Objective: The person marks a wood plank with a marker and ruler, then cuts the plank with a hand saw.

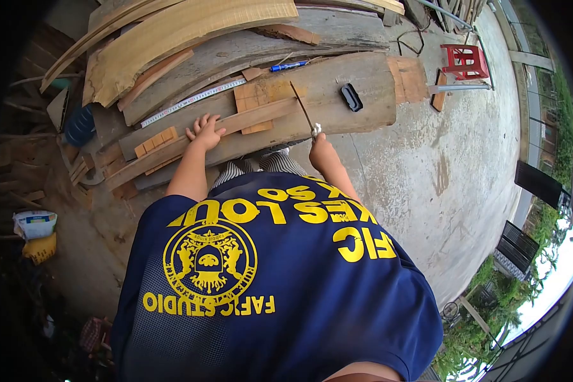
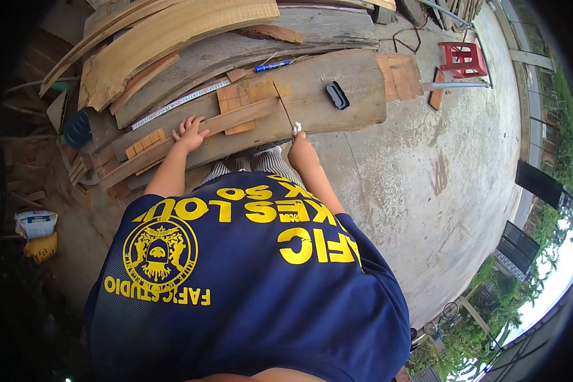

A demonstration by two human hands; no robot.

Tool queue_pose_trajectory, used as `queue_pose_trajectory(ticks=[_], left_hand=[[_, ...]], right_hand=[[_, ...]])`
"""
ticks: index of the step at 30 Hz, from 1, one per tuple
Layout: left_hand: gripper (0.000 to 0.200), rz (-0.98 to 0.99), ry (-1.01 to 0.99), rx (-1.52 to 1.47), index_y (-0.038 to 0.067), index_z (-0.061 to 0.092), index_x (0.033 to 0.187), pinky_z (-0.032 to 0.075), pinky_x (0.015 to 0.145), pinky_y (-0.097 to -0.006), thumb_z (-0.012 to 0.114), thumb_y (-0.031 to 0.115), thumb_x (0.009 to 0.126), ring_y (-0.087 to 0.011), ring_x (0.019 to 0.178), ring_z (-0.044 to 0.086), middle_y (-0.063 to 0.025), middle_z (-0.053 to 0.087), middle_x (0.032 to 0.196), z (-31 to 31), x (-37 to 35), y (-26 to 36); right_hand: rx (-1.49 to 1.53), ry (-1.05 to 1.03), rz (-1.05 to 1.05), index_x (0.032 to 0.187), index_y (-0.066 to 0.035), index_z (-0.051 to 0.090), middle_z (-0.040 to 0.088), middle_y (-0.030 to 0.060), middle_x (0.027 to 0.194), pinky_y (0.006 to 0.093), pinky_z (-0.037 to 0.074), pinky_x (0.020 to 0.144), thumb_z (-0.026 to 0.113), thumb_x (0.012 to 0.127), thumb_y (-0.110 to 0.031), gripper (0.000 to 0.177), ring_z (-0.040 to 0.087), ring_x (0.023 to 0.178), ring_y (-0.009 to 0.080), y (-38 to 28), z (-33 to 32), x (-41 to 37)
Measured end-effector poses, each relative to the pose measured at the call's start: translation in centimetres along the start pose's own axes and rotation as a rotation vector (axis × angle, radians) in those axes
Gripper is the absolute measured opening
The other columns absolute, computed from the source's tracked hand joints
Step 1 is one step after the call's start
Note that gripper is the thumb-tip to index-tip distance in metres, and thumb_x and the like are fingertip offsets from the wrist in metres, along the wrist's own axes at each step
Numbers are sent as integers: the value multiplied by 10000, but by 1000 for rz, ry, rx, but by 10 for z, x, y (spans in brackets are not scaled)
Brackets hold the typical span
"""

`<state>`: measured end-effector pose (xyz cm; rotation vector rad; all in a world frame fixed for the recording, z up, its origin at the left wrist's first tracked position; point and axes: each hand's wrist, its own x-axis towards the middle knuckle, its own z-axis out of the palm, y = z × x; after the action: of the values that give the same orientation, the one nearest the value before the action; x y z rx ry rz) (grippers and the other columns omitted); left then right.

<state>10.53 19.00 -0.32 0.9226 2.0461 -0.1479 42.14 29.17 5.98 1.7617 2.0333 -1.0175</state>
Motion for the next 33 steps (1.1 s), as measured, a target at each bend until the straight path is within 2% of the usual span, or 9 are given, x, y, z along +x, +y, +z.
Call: queue_pose_trajectory(ticks=[6,13,15,20,24,27,29,33], left_hand=[[611,-16,8,-25,282,302,1408,-53,1078,-573,559,397,866,-248,1404,35,-12,150,1518,1,-1,0],[614,-19,22,-44,275,300,1411,-68,1080,-560,559,394,868,-243,1404,39,-9,153,1519,2,-1,1],[612,-21,20,-40,275,303,1410,-69,1080,-559,560,394,867,-242,1404,40,-9,155,1518,0,-1,1],[597,-16,18,-45,280,321,1401,-66,1082,-558,554,413,868,-238,1404,38,-11,157,1517,2,-1,0],[602,-16,20,-36,285,316,1405,-62,1082,-560,551,418,868,-240,1404,33,-13,156,1518,5,4,-3],[561,-8,29,-52,261,372,1370,-55,1081,-563,557,413,863,-238,1403,39,-13,155,1519,5,4,-3],[510,-17,26,-24,217,440,1308,-43,1081,-564,567,410,854,-239,1391,83,-20,214,1492,3,3,-1],[480,11,52,-37,177,478,1258,-31,1081,-565,574,410,849,-244,1369,132,-30,284,1442,7,5,-5]], right_hand=[[21,-1,26,992,46,435,601,329,857,549,453,720,396,944,-251,303,580,839,487,7,-17,-36],[13,65,21,1012,33,450,609,320,882,548,460,739,393,940,-250,297,587,850,479,-17,9,23],[-37,-18,75,1043,31,432,607,314,954,515,470,782,388,937,-231,286,591,903,467,-17,0,11],[-77,-76,146,1038,27,439,608,316,924,524,465,769,411,931,-227,278,587,898,469,-7,-38,-55],[-119,-94,98,1033,32,437,604,326,898,528,468,744,422,927,-216,270,586,871,476,7,-54,-76],[-60,-9,93,1039,36,422,599,334,877,529,472,716,426,923,-204,267,586,841,486,3,-57,-79],[-5,69,95,1045,30,396,597,340,859,531,472,701,426,920,-199,263,585,826,492,-2,-53,-76],[53,72,82,1045,20,374,595,345,856,544,466,704,427,911,-182,248,585,816,495,-13,-43,-71]])
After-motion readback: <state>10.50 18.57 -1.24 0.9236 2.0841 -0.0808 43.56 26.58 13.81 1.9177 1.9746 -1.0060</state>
